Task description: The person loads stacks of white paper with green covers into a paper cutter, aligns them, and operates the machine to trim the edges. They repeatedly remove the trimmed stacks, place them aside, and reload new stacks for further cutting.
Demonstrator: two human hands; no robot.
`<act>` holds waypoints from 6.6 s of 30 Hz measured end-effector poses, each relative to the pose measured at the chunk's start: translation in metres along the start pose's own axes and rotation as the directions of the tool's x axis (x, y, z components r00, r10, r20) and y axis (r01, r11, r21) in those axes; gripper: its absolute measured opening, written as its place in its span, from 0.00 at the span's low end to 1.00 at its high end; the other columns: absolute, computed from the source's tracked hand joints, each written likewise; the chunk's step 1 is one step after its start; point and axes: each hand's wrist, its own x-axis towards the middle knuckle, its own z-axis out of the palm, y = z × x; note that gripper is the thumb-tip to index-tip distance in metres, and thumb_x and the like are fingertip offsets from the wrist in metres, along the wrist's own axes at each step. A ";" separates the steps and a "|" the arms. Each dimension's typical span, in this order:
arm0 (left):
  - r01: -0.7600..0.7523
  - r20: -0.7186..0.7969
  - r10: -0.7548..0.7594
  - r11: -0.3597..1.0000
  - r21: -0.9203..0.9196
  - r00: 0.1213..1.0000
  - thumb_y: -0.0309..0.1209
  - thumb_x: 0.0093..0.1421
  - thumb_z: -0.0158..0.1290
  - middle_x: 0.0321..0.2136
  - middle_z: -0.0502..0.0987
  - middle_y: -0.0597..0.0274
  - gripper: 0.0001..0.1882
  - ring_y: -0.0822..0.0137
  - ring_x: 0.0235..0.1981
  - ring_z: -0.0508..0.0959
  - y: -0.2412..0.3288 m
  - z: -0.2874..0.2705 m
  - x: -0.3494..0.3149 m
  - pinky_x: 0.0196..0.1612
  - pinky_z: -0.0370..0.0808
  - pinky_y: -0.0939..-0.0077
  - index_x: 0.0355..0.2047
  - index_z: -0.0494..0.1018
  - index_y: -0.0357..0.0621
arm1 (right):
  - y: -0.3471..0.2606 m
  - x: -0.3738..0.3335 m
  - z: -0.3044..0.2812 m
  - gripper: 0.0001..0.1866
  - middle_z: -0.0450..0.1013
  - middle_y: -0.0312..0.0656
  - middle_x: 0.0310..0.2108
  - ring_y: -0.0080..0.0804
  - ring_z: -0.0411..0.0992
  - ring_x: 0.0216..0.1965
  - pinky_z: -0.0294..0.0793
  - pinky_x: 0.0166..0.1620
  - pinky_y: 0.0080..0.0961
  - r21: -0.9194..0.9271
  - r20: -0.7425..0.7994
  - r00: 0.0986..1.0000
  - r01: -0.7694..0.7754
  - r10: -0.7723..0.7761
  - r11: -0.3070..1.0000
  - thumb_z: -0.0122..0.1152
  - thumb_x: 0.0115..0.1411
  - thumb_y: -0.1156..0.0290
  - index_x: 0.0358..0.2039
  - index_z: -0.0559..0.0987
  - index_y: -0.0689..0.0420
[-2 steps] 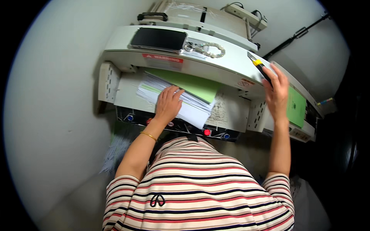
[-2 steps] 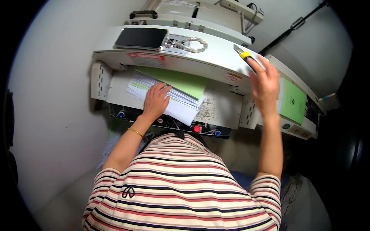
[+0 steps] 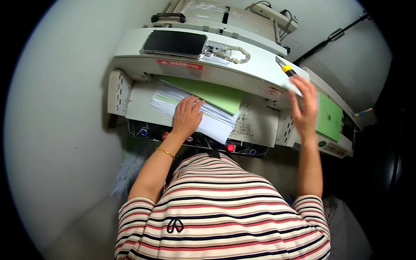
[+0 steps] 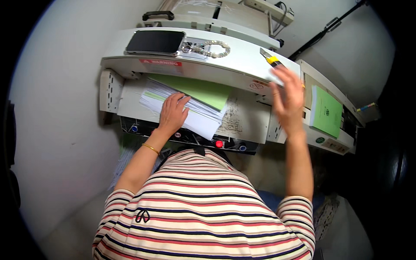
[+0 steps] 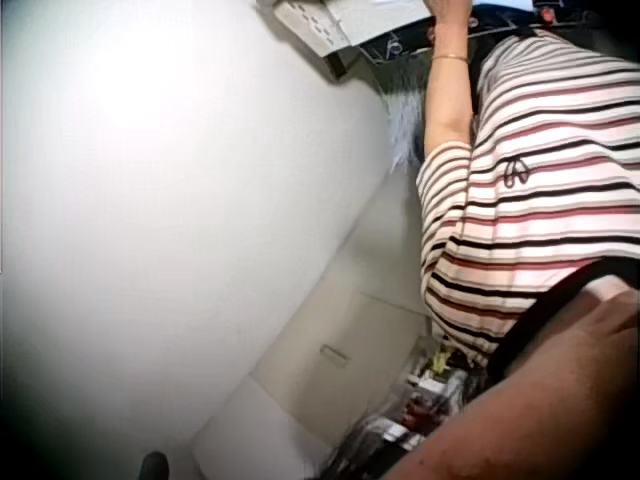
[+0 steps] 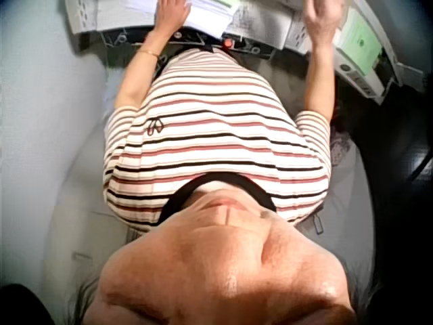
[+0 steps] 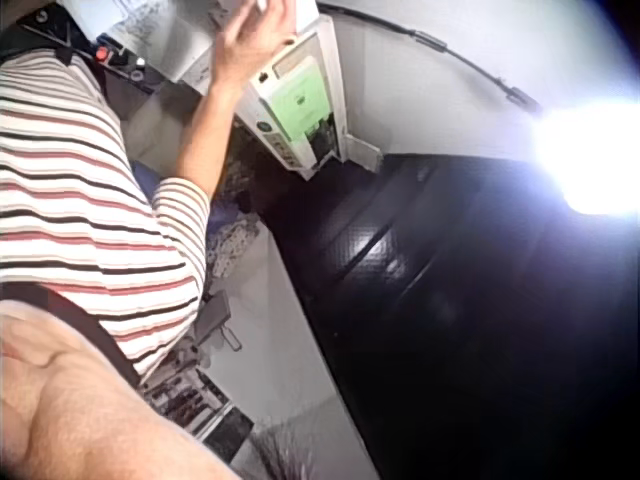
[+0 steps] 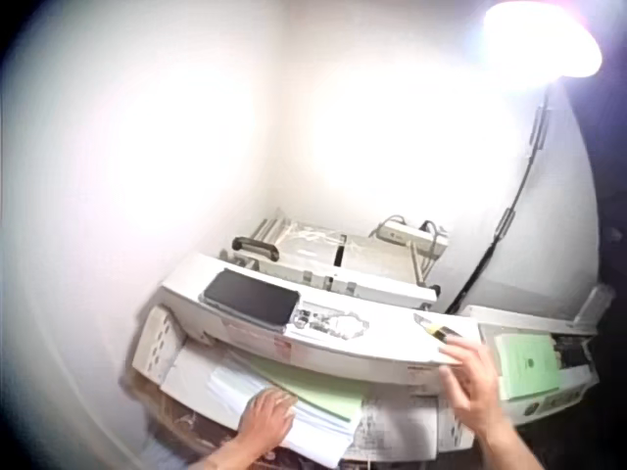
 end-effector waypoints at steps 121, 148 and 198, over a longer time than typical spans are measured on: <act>0.335 -0.055 -0.330 0.930 0.149 0.942 0.28 0.50 0.58 0.30 0.71 0.55 0.06 0.51 0.35 0.73 -0.047 -0.073 -0.081 0.38 0.71 0.60 0.26 0.71 0.44 | 0.004 -0.039 0.218 0.08 0.74 0.37 0.29 0.30 0.73 0.33 0.70 0.35 0.33 0.346 0.758 -0.106 -0.770 0.643 -0.536 0.64 0.53 0.75 0.34 0.76 0.50; -0.213 0.227 0.208 0.977 -0.002 0.951 0.40 0.57 0.52 0.46 0.77 0.50 0.21 0.50 0.48 0.75 0.012 0.033 -0.043 0.54 0.67 0.54 0.48 0.75 0.44 | -0.148 -0.154 0.096 0.20 0.73 0.46 0.47 0.40 0.76 0.45 0.81 0.46 0.43 0.569 0.790 0.464 -0.312 0.401 -0.761 0.59 0.61 0.75 0.54 0.69 0.60; 0.489 0.729 0.648 0.720 -0.492 -0.221 0.21 0.53 0.54 0.43 0.78 0.58 0.21 0.64 0.43 0.78 0.573 0.039 -0.171 0.46 0.74 0.69 0.49 0.71 0.33 | -0.309 -0.757 -0.176 0.52 0.56 0.57 0.64 0.49 0.54 0.66 0.55 0.65 0.38 0.833 -0.203 -0.298 -0.554 0.933 0.005 0.74 0.49 0.54 0.65 0.53 0.65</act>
